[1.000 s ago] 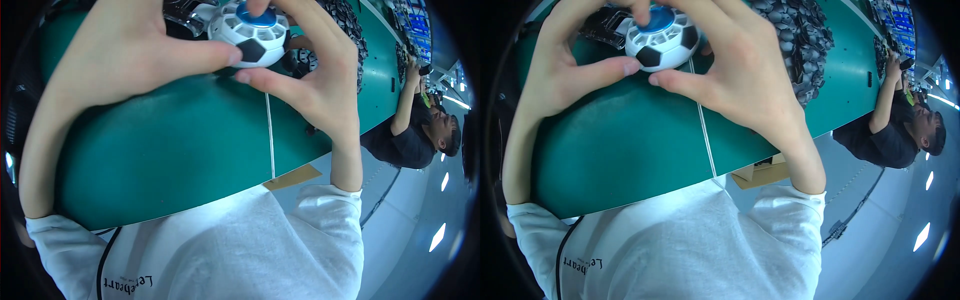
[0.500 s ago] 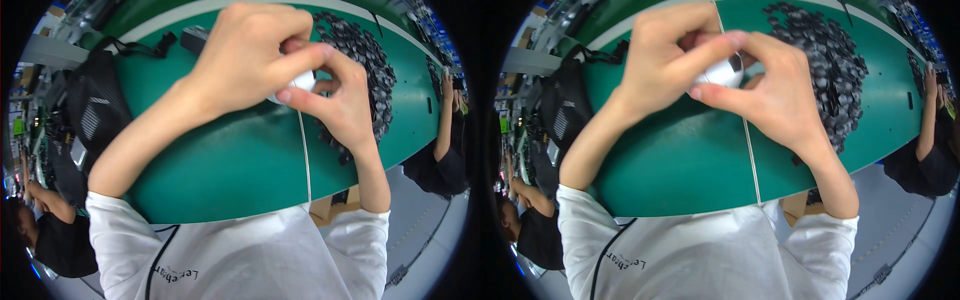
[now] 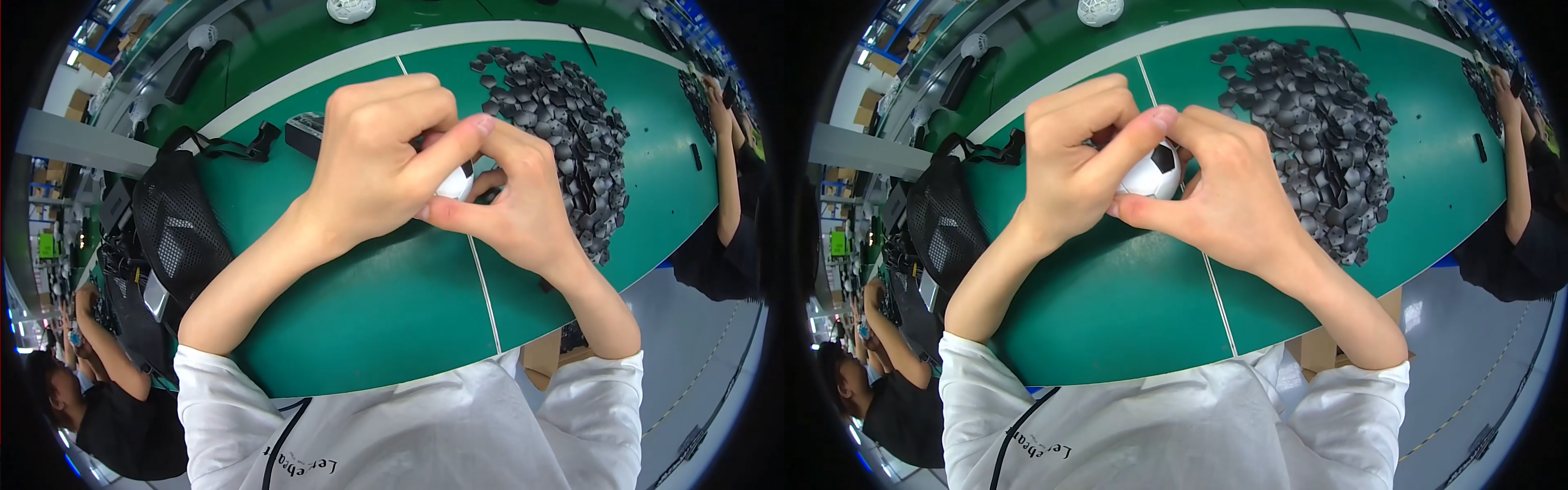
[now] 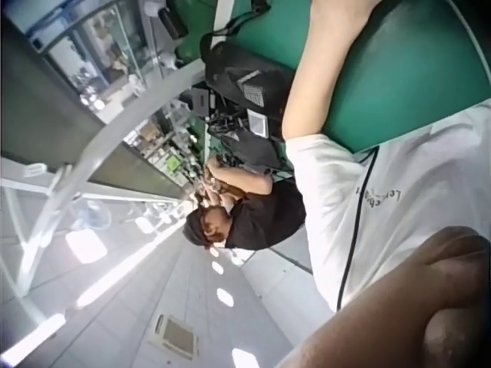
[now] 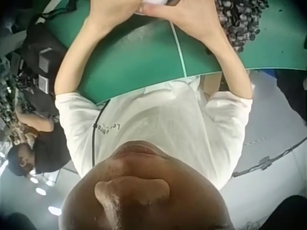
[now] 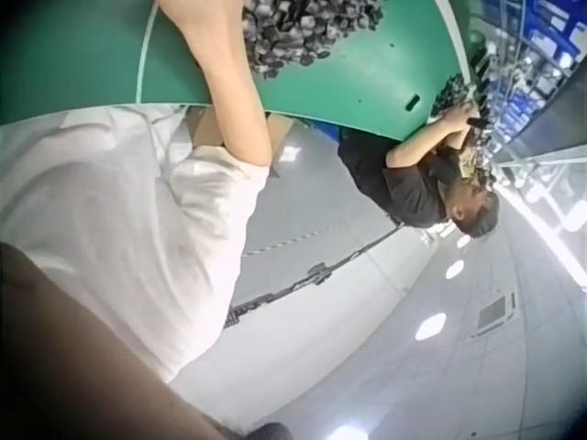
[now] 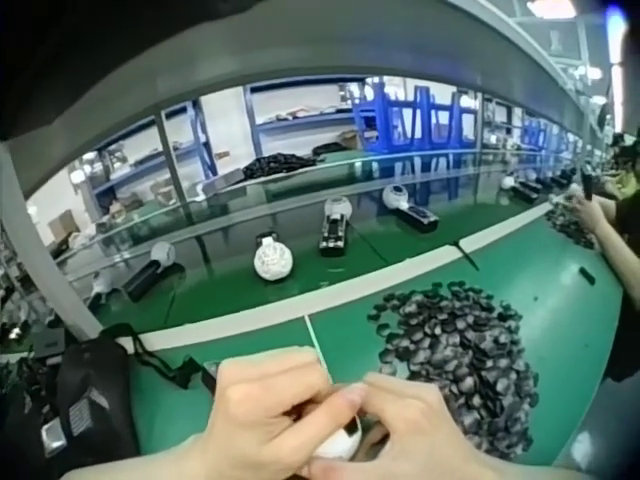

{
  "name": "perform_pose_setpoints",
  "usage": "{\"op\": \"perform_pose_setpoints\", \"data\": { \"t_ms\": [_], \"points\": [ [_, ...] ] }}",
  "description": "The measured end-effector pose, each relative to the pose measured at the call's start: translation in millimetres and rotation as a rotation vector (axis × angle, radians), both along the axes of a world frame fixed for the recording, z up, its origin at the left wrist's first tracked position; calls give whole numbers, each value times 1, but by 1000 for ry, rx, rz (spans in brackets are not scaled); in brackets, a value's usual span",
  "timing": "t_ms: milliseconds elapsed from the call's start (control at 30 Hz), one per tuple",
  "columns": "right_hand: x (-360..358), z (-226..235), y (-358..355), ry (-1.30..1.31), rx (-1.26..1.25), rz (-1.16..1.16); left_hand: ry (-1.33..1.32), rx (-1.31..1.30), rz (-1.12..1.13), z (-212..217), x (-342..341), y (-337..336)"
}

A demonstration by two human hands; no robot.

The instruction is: Assembling a spherical electronic device by attaching small black plastic panels to a frame.

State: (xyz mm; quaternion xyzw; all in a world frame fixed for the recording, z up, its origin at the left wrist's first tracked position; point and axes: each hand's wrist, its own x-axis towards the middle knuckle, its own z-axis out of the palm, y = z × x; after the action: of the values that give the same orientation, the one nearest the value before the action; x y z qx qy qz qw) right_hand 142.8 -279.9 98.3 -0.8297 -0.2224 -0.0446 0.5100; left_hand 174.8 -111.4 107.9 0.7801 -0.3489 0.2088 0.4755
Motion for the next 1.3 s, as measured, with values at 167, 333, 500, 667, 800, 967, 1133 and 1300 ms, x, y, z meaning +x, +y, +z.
{"op": "perform_pose_setpoints", "data": {
  "t_ms": [167,333,500,667,800,967,1133,1300],
  "points": [
    [4,-6,-1,-8,44,4,44,14,52,2,-3,-4],
    [4,-9,-4,-51,68,3,106,25,103,3,-4,-6],
    [4,-11,-2,-81,51,-14,110,23,127,3,-5,-4],
    [4,-13,1,-100,76,-5,94,60,141,4,-6,-2],
    [4,-13,1,-117,87,4,114,107,141,2,-6,0],
    [3,-13,0,-108,61,4,145,142,135,1,-9,1],
    [4,-13,-1,-71,-4,-2,118,93,162,0,-8,-3],
    [6,-15,2,-55,46,-3,180,60,168,-4,-7,-3]
  ]
}}
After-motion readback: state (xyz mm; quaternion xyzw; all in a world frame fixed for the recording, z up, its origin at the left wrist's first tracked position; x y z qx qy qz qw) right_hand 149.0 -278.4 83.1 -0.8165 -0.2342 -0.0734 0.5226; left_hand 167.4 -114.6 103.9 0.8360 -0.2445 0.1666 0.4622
